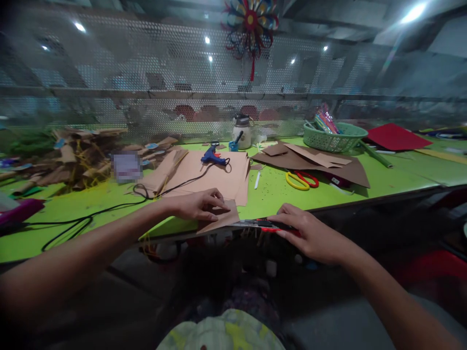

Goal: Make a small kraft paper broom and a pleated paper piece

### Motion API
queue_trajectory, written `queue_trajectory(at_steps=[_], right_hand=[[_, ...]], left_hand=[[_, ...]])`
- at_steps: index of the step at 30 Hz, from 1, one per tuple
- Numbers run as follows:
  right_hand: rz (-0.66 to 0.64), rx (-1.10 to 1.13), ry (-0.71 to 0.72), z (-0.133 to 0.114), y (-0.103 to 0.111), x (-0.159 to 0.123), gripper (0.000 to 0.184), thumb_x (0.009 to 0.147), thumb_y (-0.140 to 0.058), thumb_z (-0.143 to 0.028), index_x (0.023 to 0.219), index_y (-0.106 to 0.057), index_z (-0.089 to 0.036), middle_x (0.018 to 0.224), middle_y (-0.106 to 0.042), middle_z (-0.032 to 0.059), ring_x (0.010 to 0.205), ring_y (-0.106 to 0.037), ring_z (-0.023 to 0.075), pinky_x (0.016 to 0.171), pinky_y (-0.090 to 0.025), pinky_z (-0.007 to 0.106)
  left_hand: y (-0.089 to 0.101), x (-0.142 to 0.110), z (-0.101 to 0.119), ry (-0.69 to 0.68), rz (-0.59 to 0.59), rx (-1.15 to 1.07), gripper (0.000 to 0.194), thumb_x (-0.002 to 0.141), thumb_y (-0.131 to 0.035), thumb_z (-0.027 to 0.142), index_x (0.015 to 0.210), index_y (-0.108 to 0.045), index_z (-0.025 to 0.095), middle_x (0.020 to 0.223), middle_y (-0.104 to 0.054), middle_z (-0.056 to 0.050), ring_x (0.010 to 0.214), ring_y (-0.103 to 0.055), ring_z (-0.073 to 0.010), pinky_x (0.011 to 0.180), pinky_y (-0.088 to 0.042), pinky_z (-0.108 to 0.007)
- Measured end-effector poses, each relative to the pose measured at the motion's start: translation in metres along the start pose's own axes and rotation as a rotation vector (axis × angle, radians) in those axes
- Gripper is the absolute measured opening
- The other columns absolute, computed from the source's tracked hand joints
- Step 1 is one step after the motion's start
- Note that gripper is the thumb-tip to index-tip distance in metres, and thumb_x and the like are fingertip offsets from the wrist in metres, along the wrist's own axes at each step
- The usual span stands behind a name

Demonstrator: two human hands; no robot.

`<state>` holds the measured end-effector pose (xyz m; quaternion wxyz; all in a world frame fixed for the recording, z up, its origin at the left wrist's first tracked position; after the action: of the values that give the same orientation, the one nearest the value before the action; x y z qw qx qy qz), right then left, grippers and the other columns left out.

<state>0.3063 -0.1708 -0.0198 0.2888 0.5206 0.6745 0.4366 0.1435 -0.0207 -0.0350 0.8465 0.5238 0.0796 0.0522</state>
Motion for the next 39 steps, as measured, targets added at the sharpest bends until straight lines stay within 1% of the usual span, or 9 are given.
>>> queue_trajectory(at_steps=[5,9,12,15,21,26,31,36,39], right_hand=[[0.058,-0.057,-0.019,-0.003,0.005,0.002,0.034,0.093,-0.043,-0.032,0.122,-0.057,-0.023,0.097,-0.054,0.0081,0.089,-0.054,0.0193,0.08,-0.044,0.033],[0.023,-0.068,-0.009,-0.009,0.008,0.009,0.031,0.093,-0.045,-0.035,0.118,-0.06,-0.026,0.093,-0.055,0.0068,0.084,-0.055,0.0188,0.076,-0.045,0.031],[-0.002,-0.091,0.005,-0.016,0.007,0.012,0.03,0.092,-0.046,-0.034,0.117,-0.061,-0.026,0.092,-0.056,0.0066,0.083,-0.055,0.0189,0.074,-0.045,0.031],[0.016,-0.132,-0.016,-0.022,0.003,0.011,0.03,0.092,-0.046,-0.031,0.118,-0.06,-0.025,0.092,-0.055,0.0073,0.082,-0.054,0.0193,0.073,-0.045,0.031],[0.085,-0.117,-0.11,-0.032,-0.016,-0.006,0.031,0.092,-0.043,-0.025,0.121,-0.055,-0.022,0.1,-0.053,0.0095,0.088,-0.055,0.0211,0.079,-0.046,0.036],[0.105,-0.038,-0.143,-0.027,-0.027,-0.006,0.032,0.093,-0.042,-0.026,0.122,-0.054,-0.022,0.105,-0.052,0.0093,0.091,-0.056,0.0206,0.082,-0.047,0.036],[0.087,0.024,-0.085,-0.019,-0.027,-0.003,0.033,0.093,-0.043,-0.028,0.123,-0.054,-0.021,0.105,-0.052,0.0094,0.097,-0.055,0.021,0.088,-0.045,0.037],[0.121,0.053,-0.093,-0.02,-0.022,-0.018,0.032,0.094,-0.043,-0.029,0.123,-0.054,-0.022,0.101,-0.052,0.0083,0.092,-0.056,0.0193,0.083,-0.047,0.034],[0.144,0.055,-0.104,-0.025,-0.023,-0.024,0.031,0.094,-0.042,-0.027,0.123,-0.053,-0.024,0.101,-0.052,0.008,0.088,-0.056,0.0183,0.082,-0.048,0.033]], left_hand=[[-0.001,0.0,-0.003,-0.018,0.012,-0.026,0.043,0.083,-0.057,0.045,0.122,-0.059,0.028,0.11,-0.049,-0.008,0.097,-0.052,-0.0194,0.09,-0.042,-0.03],[-0.001,0.0,-0.005,-0.01,-0.001,-0.033,0.045,0.082,-0.058,0.047,0.122,-0.06,0.027,0.11,-0.048,-0.008,0.097,-0.052,-0.0197,0.09,-0.042,-0.03],[-0.001,0.0,-0.006,-0.004,-0.003,-0.047,0.046,0.081,-0.058,0.049,0.122,-0.06,0.028,0.11,-0.049,-0.008,0.096,-0.052,-0.0193,0.089,-0.043,-0.029],[-0.001,0.001,-0.008,-0.008,0.008,-0.052,0.046,0.081,-0.057,0.051,0.121,-0.06,0.029,0.111,-0.049,-0.007,0.096,-0.053,-0.0194,0.089,-0.043,-0.03],[-0.002,0.001,-0.008,-0.034,0.004,-0.005,0.046,0.082,-0.056,0.05,0.122,-0.059,0.028,0.112,-0.048,-0.008,0.099,-0.052,-0.0198,0.092,-0.041,-0.031],[-0.002,0.001,-0.009,-0.023,-0.001,-0.008,0.045,0.083,-0.056,0.048,0.123,-0.059,0.027,0.11,-0.047,-0.008,0.096,-0.052,-0.0193,0.09,-0.042,-0.031],[-0.003,0.002,-0.01,-0.026,0.011,-0.01,0.044,0.082,-0.058,0.046,0.122,-0.06,0.028,0.111,-0.047,-0.008,0.1,-0.051,-0.0203,0.092,-0.041,-0.031],[-0.002,0.001,-0.009,-0.01,0.002,-0.005,0.043,0.083,-0.058,0.045,0.122,-0.06,0.027,0.111,-0.047,-0.008,0.1,-0.052,-0.0199,0.092,-0.042,-0.031],[-0.002,0.001,-0.008,-0.006,0.0,-0.011,0.044,0.082,-0.058,0.047,0.122,-0.06,0.028,0.112,-0.047,-0.007,0.099,-0.052,-0.0192,0.09,-0.043,-0.031]])
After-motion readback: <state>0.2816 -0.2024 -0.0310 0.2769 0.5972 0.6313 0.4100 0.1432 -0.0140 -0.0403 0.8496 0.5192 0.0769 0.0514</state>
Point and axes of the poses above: each hand's wrist, its own x-axis towards the middle knuckle, its own y-axis out of the back of the hand, z = x × y, the point moved 8 cm from there along x, towards the middle knuckle
